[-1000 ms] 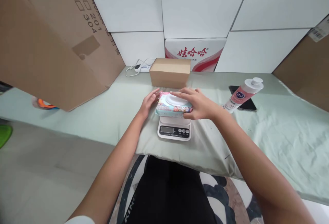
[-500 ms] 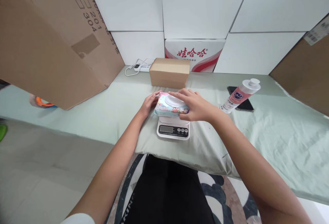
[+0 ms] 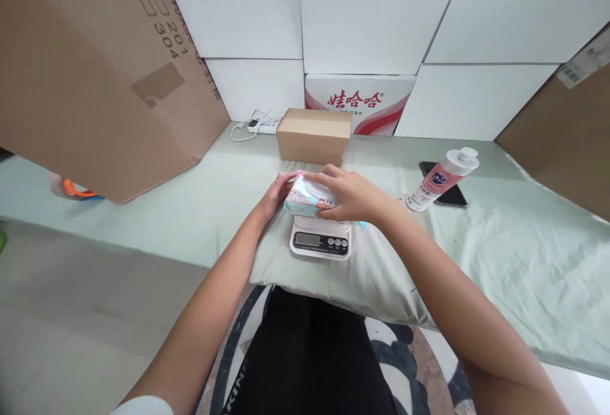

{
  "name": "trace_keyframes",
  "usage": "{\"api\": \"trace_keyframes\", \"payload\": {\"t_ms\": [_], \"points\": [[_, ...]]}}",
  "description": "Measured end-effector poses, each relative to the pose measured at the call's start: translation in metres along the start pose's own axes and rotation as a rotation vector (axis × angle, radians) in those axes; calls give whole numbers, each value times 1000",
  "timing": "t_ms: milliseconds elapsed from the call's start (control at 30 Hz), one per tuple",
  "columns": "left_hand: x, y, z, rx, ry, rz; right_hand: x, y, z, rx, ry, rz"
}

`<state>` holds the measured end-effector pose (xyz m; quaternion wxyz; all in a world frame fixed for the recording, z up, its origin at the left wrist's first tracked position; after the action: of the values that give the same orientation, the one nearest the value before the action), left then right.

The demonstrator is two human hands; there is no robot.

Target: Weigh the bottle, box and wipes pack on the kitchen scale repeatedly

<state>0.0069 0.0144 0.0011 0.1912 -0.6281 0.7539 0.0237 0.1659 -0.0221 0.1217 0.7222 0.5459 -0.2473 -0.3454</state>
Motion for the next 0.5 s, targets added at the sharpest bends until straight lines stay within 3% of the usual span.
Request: {"api": "trace_keyframes", "payload": {"t_ms": [167,300,400,500], "points": [[1,-3,0,29,7,16,-5,-1,1,7,-61,45],[0,-9,1,55,2,32,-8,8,-11,-162,-141,58],[-1,-6,0,13,-13,-4,-8,14,-40,-450,-360,83],[1,-3,-1,-24,-6,-35,3,13,-76,-891,-649,83]]}}
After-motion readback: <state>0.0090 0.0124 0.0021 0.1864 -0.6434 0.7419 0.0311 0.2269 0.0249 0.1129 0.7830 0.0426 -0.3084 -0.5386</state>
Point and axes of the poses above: each hand's wrist, its own x-axis away from the middle knuckle, its own y-axis out of the back of the hand, z = x × y, the point moved 9 cm from there along -x, towards the middle knuckle, and after that the axes turned 14 degrees about -y, right-handed, at the moved point
